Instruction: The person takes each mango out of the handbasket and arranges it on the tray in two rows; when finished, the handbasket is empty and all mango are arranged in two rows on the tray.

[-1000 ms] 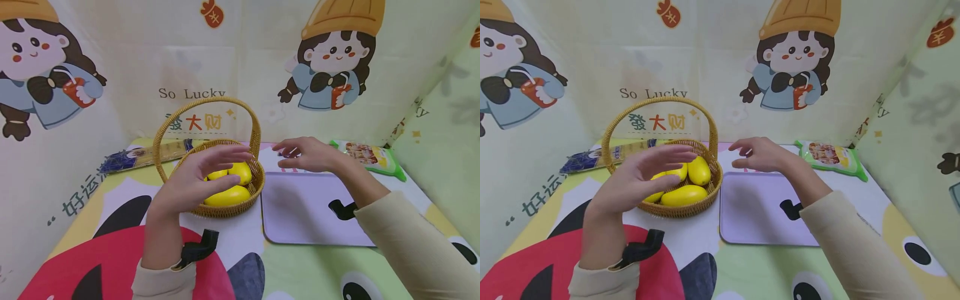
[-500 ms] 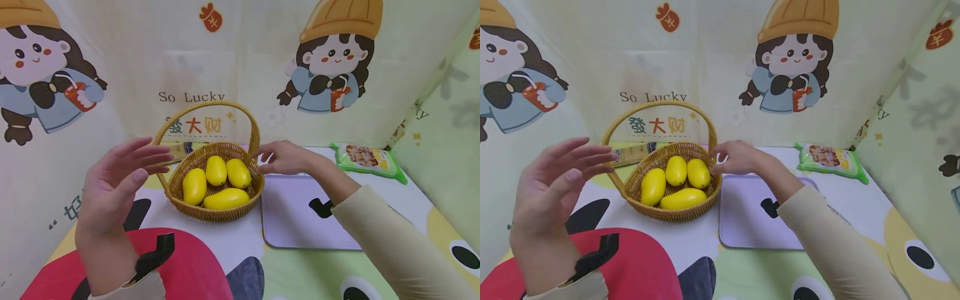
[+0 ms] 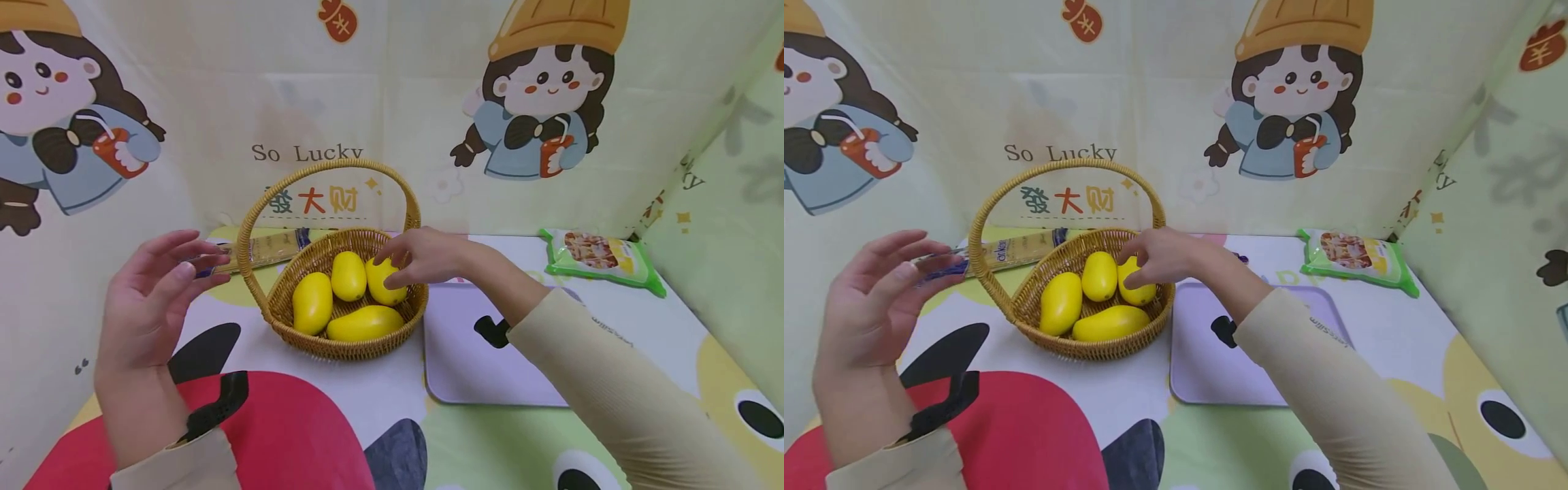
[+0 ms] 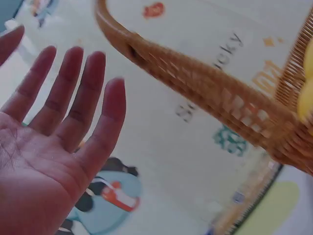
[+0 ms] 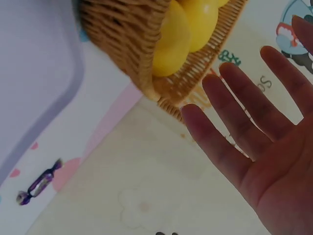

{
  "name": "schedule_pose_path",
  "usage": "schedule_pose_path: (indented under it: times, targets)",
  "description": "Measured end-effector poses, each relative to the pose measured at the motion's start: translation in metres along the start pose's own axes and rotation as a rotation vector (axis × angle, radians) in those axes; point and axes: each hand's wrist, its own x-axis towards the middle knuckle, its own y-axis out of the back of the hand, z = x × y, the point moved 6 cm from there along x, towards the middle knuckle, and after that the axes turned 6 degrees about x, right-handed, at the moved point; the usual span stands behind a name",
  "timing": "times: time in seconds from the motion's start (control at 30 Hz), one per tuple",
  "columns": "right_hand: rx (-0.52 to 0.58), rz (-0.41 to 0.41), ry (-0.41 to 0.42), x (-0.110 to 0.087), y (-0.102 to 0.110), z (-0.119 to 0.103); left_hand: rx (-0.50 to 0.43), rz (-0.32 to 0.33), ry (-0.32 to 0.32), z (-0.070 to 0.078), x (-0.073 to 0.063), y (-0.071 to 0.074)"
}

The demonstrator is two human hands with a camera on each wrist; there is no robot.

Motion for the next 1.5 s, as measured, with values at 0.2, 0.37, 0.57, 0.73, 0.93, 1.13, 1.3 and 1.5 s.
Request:
schedule_pose_path:
  times: [0.2, 0.37, 0.57, 0.73, 0.93, 1.13, 1.3, 1.5]
  targets:
    - [-0.029, -0.074, -0.028, 0.011, -0.006, -0.013, 0.131, -0.051, 0.245, -0.044, -0.001, 0.011]
    - [-0.027, -0.138, -0.009, 0.018, -0.011, -0.02, 0.237, -0.165, 0.399, -0.08, -0.008, 0.02]
    - [-0.015, -0.171, 0.011, 0.025, -0.013, -0.024, 0.29, -0.304, 0.521, -0.108, -0.017, 0.02]
    - [-0.02, -0.206, 0.021, 0.033, -0.016, -0.029, 0.288, -0.346, 0.582, -0.118, -0.02, 0.018]
    - [0.0, -0.294, -0.016, 0.043, -0.026, -0.034, 0.371, -0.363, 0.661, -0.126, -0.025, 0.017]
    - [-0.025, -0.379, -0.052, 0.052, -0.038, -0.038, 0.398, -0.349, 0.69, -0.128, -0.027, 0.019]
    - [-0.038, -0.422, -0.104, 0.058, -0.045, -0.04, 0.414, -0.335, 0.686, -0.128, -0.026, 0.019]
    - [0.0, -0.474, -0.131, 0.064, -0.058, -0.042, 0.417, -0.315, 0.69, -0.129, -0.026, 0.021]
